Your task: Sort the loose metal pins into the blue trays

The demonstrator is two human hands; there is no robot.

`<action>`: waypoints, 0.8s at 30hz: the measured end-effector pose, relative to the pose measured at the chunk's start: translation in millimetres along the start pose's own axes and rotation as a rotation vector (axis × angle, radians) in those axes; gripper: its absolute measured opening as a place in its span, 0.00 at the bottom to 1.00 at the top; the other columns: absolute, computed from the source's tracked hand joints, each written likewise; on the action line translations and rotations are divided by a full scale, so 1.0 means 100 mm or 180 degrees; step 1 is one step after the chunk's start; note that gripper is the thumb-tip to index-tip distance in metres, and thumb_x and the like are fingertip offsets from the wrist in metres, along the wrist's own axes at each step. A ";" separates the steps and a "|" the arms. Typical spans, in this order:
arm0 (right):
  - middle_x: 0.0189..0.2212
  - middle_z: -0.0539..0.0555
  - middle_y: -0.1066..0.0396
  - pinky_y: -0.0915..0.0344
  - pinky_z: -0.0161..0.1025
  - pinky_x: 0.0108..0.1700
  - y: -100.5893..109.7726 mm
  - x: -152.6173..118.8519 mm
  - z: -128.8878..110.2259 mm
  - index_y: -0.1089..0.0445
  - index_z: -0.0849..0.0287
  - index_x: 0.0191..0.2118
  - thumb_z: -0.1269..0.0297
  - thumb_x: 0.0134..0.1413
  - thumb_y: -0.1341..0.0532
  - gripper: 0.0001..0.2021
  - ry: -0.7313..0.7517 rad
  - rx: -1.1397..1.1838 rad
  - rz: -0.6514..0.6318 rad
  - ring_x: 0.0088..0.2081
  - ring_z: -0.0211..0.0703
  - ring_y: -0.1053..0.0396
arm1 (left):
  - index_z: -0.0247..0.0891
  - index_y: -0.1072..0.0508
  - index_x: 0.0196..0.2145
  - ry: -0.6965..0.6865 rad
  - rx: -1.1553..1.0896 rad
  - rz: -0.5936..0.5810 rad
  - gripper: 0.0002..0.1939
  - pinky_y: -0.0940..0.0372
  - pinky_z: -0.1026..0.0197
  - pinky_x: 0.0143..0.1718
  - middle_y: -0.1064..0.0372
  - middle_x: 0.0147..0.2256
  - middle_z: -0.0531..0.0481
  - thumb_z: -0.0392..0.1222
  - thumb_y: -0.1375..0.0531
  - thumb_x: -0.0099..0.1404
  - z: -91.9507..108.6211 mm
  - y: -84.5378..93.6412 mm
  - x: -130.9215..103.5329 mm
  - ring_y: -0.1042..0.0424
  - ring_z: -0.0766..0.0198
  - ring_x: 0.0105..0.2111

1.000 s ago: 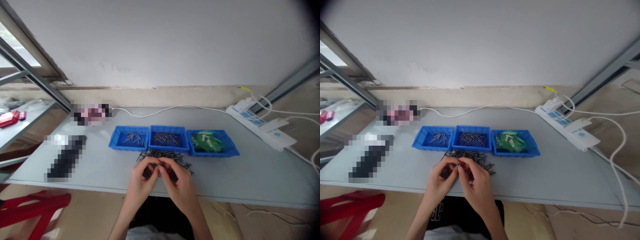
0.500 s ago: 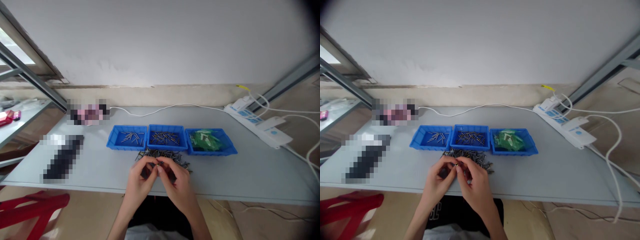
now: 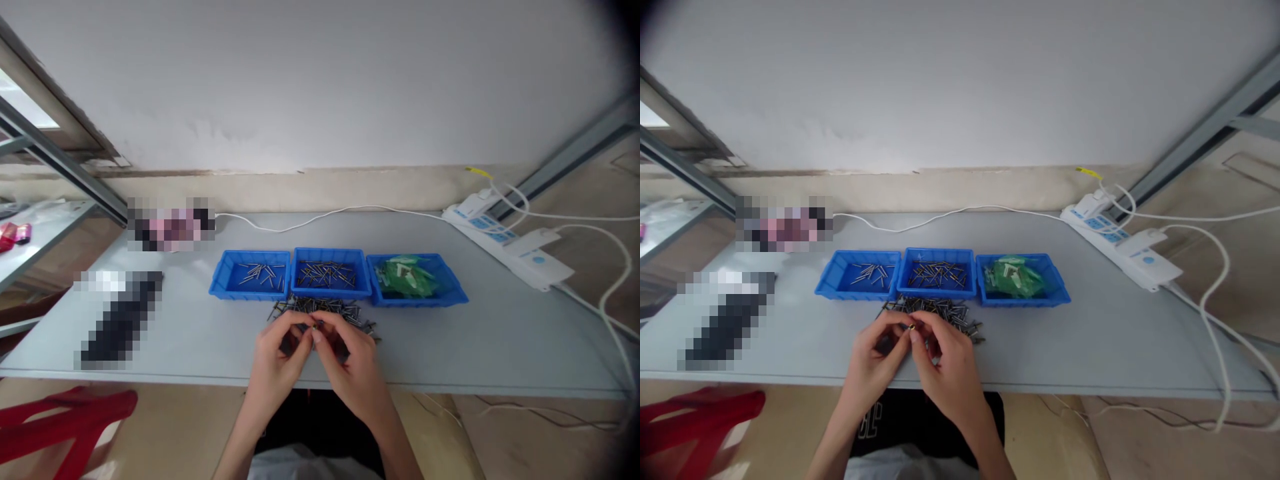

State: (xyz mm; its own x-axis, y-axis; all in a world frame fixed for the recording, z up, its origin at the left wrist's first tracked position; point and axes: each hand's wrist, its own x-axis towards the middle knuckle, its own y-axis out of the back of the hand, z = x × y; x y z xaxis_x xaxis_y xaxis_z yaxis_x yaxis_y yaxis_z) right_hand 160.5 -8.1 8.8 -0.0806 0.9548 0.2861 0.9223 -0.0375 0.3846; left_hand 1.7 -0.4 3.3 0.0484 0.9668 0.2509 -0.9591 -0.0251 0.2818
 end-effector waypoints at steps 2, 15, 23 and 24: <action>0.33 0.50 0.20 0.28 0.32 0.32 0.00 0.00 -0.01 0.23 0.54 0.51 0.63 0.72 0.41 0.10 0.0023 0.0006 0.0003 0.29 0.38 0.25 | 0.40 0.20 0.40 0.0003 0.0003 0.0020 0.05 0.34 0.68 0.30 0.24 0.30 0.53 0.34 0.37 0.71 0.01 0.00 0.01 0.27 0.67 0.26; 0.33 0.51 0.20 0.28 0.33 0.31 0.00 0.01 0.00 0.23 0.55 0.52 0.63 0.72 0.41 0.10 0.0053 0.0041 -0.0004 0.30 0.38 0.24 | 0.40 0.19 0.40 0.0049 -0.0008 0.0054 0.04 0.35 0.67 0.28 0.24 0.28 0.53 0.36 0.36 0.70 0.00 -0.01 0.02 0.28 0.67 0.25; 0.33 0.51 0.20 0.28 0.33 0.31 0.00 0.01 0.00 0.23 0.54 0.52 0.62 0.72 0.41 0.11 0.0068 -0.0010 0.0006 0.30 0.39 0.23 | 0.40 0.20 0.42 0.0051 -0.0037 0.0016 0.05 0.34 0.68 0.30 0.22 0.31 0.53 0.36 0.37 0.72 -0.01 -0.01 0.00 0.26 0.67 0.27; 0.34 0.51 0.20 0.28 0.33 0.31 0.00 0.01 0.00 0.23 0.54 0.52 0.62 0.72 0.41 0.11 0.0058 0.0004 -0.0005 0.30 0.39 0.23 | 0.40 0.20 0.42 0.0049 -0.0044 0.0015 0.04 0.34 0.68 0.30 0.22 0.31 0.53 0.36 0.37 0.72 -0.01 -0.01 0.00 0.26 0.67 0.27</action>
State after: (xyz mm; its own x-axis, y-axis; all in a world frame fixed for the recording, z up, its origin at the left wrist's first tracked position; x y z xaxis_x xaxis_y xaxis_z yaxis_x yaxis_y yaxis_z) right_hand 160.6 -7.4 9.2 -0.0888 0.9493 0.3016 0.9226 -0.0357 0.3841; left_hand 2.5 0.2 2.2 0.0398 0.9705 0.2380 -0.9631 -0.0262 0.2680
